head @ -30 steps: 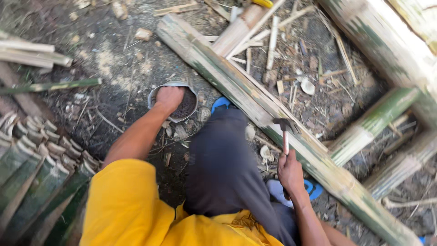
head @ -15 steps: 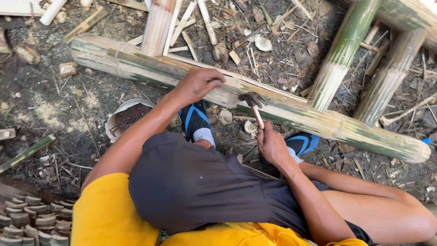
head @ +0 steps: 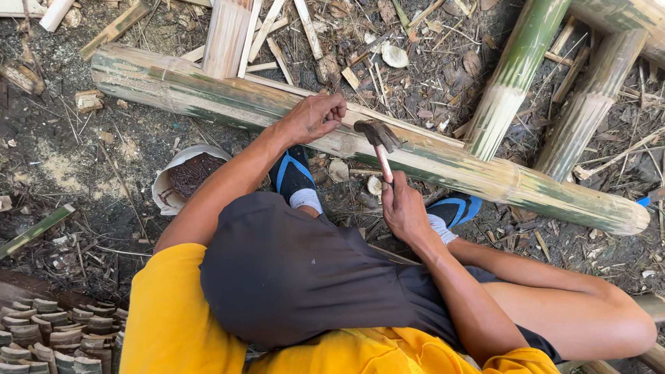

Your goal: The person is assembling a bamboo structure by hammering nails into bamboo poles. They use a hand saw to cut bamboo strips to size and a hammer to secure them to the frame. The person works on the ground, surrounded by bamboo debris and tools.

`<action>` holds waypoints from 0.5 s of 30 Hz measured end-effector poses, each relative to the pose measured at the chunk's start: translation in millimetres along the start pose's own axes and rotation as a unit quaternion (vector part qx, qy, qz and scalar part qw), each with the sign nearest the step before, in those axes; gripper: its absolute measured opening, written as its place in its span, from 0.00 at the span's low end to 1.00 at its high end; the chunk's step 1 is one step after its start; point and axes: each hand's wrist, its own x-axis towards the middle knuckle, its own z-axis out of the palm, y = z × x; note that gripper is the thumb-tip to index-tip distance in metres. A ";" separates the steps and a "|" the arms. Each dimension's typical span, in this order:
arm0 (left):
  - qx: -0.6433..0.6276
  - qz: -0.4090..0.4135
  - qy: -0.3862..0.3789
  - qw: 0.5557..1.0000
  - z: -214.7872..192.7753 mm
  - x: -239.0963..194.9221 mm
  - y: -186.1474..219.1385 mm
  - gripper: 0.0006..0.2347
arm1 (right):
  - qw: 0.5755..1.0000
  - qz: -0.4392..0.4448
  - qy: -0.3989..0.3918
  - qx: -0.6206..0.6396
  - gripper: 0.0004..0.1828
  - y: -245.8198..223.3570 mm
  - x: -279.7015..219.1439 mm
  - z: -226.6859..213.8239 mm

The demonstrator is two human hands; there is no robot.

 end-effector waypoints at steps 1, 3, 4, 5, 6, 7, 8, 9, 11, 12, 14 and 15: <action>0.004 0.000 0.001 1.000 -1.5 -0.3 2.0 0.10 | 1.000 0.002 -0.003 -0.001 0.11 -1.3 1.9 2.4; -0.002 -0.020 0.000 1.000 -4.7 -0.9 5.1 0.09 | 1.000 0.003 -0.013 -0.005 0.11 -3.6 8.6 0.6; -0.005 -0.029 -0.001 1.000 -5.6 -1.4 6.4 0.09 | 1.000 0.003 -0.020 -0.007 0.10 -5.8 12.4 -2.3; -0.009 -0.018 -0.002 1.000 -6.2 -2.1 7.5 0.09 | 1.000 0.002 -0.027 -0.009 0.10 -9.3 14.2 -5.8; -0.011 -0.006 -0.003 1.000 -7.8 -2.0 7.9 0.10 | 1.000 0.011 -0.019 -0.006 0.10 -13.9 13.9 -10.7; -0.014 0.006 -0.003 1.000 -8.8 -0.6 7.7 0.10 | 1.000 0.019 -0.012 -0.004 0.11 -18.3 12.0 -16.8; -0.009 0.000 -0.006 1.000 -7.7 -0.4 7.3 0.10 | 1.000 0.029 -0.007 -0.001 0.11 -22.1 7.7 -22.4; -0.005 -0.007 -0.010 1.000 -6.8 0.4 6.0 0.09 | 1.000 0.009 0.024 0.016 0.12 -24.2 3.4 -27.8; -0.001 -0.016 -0.015 1.000 -4.8 -0.5 3.7 0.09 | 0.995 -0.032 0.085 0.053 0.13 -24.1 -5.0 -32.8; 0.000 -0.019 -0.016 1.000 -4.5 -0.5 2.5 0.09 | 0.991 -0.044 0.105 0.070 0.13 -23.1 -4.9 -28.1; -0.002 -0.023 -0.018 1.000 -3.9 -2.5 0.8 0.09 | 0.981 -0.068 0.145 0.106 0.13 -19.0 -1.9 -11.0; -0.004 -0.025 -0.018 1.000 -2.8 -3.6 0.8 0.08 | 0.995 -0.028 0.083 0.054 0.12 -14.1 5.0 -5.8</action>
